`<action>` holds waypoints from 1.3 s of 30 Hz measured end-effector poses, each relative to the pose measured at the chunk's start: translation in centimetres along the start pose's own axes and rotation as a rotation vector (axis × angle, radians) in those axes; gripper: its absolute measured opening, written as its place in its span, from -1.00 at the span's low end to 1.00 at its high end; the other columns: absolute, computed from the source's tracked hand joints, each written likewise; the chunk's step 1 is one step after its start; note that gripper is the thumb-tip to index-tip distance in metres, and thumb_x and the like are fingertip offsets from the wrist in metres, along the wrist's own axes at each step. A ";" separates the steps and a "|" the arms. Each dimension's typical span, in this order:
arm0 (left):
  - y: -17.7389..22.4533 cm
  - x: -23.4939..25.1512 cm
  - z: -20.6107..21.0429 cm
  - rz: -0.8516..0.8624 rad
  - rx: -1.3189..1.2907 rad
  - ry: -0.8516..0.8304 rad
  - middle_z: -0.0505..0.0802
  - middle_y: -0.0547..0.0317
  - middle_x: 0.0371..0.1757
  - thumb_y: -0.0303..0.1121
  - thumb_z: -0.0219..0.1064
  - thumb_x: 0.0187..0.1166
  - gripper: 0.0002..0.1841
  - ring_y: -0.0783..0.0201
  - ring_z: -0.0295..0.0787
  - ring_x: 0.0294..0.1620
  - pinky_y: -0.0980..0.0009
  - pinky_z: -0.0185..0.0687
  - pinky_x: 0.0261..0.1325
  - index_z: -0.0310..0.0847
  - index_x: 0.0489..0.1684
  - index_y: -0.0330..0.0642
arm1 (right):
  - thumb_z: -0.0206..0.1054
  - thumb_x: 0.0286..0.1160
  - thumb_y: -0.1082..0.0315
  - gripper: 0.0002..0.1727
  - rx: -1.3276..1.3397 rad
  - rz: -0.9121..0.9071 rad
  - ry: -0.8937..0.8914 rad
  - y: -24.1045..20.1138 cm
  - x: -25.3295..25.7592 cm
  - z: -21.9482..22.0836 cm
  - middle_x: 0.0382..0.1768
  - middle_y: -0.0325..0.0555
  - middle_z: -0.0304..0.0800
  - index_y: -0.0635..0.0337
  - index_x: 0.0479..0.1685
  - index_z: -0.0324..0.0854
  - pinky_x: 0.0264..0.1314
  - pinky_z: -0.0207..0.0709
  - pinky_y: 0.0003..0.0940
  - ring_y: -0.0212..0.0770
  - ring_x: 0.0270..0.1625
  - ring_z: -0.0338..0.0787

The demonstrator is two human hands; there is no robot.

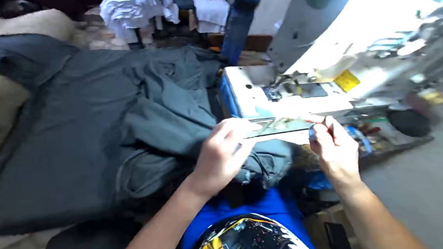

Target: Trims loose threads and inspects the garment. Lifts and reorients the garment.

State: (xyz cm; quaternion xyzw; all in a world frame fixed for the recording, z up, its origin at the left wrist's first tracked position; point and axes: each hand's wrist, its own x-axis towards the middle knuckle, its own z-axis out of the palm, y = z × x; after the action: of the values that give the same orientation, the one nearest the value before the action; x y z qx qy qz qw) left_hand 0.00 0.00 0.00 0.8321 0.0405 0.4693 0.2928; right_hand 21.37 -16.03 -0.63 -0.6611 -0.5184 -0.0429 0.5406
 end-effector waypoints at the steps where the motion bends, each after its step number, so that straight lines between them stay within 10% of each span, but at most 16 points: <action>1: 0.5 -1.1 -0.1 -0.087 -0.028 0.093 0.87 0.12 -0.01 -0.45 0.38 0.57 -0.87 0.36 0.80 0.13 0.41 0.75 0.26 0.79 -0.08 -0.29 | 0.09 0.76 0.38 -0.70 -0.020 -0.016 0.004 0.3 -0.9 -0.7 -0.17 -0.37 0.74 0.35 0.14 0.68 -0.19 0.47 -0.83 -0.79 -0.28 0.55; 5: 2.8 -5.8 3.4 -0.200 -0.181 0.026 0.87 0.10 -0.21 -0.33 0.40 0.58 -0.82 0.43 0.83 -0.04 0.55 0.74 0.11 0.73 -0.29 -0.28 | 0.30 0.51 0.43 -0.79 -0.090 -0.076 0.001 1.8 -3.9 -1.9 -0.05 -0.20 0.86 0.25 -0.04 0.81 0.13 0.52 -0.79 -0.70 0.00 0.69; 8: 3.0 -6.6 7.7 -0.089 0.041 -0.136 0.85 0.03 -0.02 -0.07 0.46 0.53 -0.68 0.14 0.77 0.23 0.27 0.63 0.40 0.76 -0.11 -0.17 | 0.28 0.38 0.46 -0.71 -0.079 -0.107 -0.086 3.1 -5.0 -1.5 -0.07 -0.02 0.74 0.19 0.02 0.81 -0.06 0.50 -0.79 -0.60 -0.16 0.63; 11: 1.6 -5.7 10.1 -0.076 0.375 -0.204 0.82 -0.02 -0.02 -0.20 0.40 0.39 -0.63 -0.09 0.76 0.10 -0.02 0.60 0.15 0.80 0.14 -0.05 | 0.27 0.40 0.44 -0.70 -0.051 -0.125 -0.157 3.6 -5.7 -1.1 -0.03 -0.01 0.69 0.12 0.06 0.78 -0.04 0.51 -0.78 -0.55 -0.14 0.63; 16: 1.6 -2.3 8.9 -0.148 0.203 -0.129 0.89 0.05 -0.11 -0.53 0.18 0.43 -0.70 0.29 0.84 -0.05 0.43 0.75 0.08 0.81 -0.01 -0.28 | 0.39 0.56 0.18 -0.78 -0.052 -0.160 -0.154 3.8 -5.0 0.6 -0.28 -0.02 0.76 -0.08 0.04 0.87 -0.18 0.51 -0.50 -0.32 -0.30 0.64; 20: 2.1 -1.1 8.2 -0.187 0.211 -0.091 0.89 0.04 -0.06 -0.55 0.19 0.44 -0.70 0.37 0.82 0.04 0.54 0.69 0.19 0.80 0.00 -0.32 | 0.37 0.58 0.38 -0.85 0.352 0.032 -0.118 3.7 -2.5 2.0 -0.18 -0.23 0.89 0.25 -0.14 0.83 0.08 0.64 -0.68 -0.59 -0.08 0.79; 23: 1.7 -1.5 8.0 -0.337 0.036 -0.083 0.89 0.06 -0.01 -0.58 0.21 0.46 -0.73 0.45 0.83 0.04 0.58 0.72 0.18 0.77 0.02 -0.38 | 0.40 0.57 0.31 -0.83 0.416 0.026 -0.131 3.3 -2.0 1.9 -0.10 -0.30 0.86 0.20 -0.05 0.80 -0.09 0.54 -0.75 -0.68 -0.19 0.67; 28: 1.8 -0.5 6.8 -0.565 -0.282 -0.029 0.82 0.24 -0.15 -0.59 0.12 0.60 -0.75 0.55 0.75 -0.18 0.60 0.69 -0.04 0.63 0.11 -0.40 | 0.35 0.56 0.19 -0.75 -0.024 -0.315 -0.062 3.9 -2.7 3.7 -0.23 -0.01 0.83 0.04 0.06 0.84 -0.23 0.62 -0.35 -0.20 -0.26 0.78; 32: 2.0 -1.5 7.5 -0.347 0.030 -0.080 0.79 -0.05 0.19 -0.27 0.36 0.59 -0.52 0.39 0.73 0.26 0.45 0.63 0.37 0.50 0.34 -0.48 | 0.33 0.60 0.41 -0.83 0.313 -0.251 -0.089 2.2 -0.4 5.1 -0.12 -0.09 0.93 0.29 -0.16 0.84 0.12 0.69 -0.59 -0.46 -0.04 0.85; 35: 1.3 -2.5 7.2 -0.251 0.370 -0.049 0.77 -0.19 0.13 -0.37 0.44 0.22 -0.38 0.12 0.77 0.16 0.28 0.72 0.21 0.55 0.36 -0.45 | 0.35 0.59 0.35 -0.82 0.339 -0.186 -0.188 0.1 0.7 4.8 -0.24 -0.19 0.87 0.26 -0.20 0.84 -0.02 0.64 -0.66 -0.55 -0.16 0.78; 39: 1.6 -2.7 4.5 -0.294 0.331 0.005 0.75 -0.12 0.11 -0.55 0.37 0.11 -0.43 0.24 0.75 0.08 0.43 0.70 0.16 0.65 0.27 -0.44 | 0.36 0.57 0.36 -0.83 0.311 -0.169 -0.135 -0.7 1.1 4.8 -0.34 -0.27 0.82 0.24 -0.26 0.82 -0.13 0.60 -0.74 -0.63 -0.27 0.72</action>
State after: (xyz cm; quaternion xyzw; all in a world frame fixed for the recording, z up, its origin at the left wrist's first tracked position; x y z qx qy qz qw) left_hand 1.75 -4.30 -2.97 0.8528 0.2385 0.4108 0.2172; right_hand 18.90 -11.74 -1.46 -0.5249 -0.6077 0.0368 0.5949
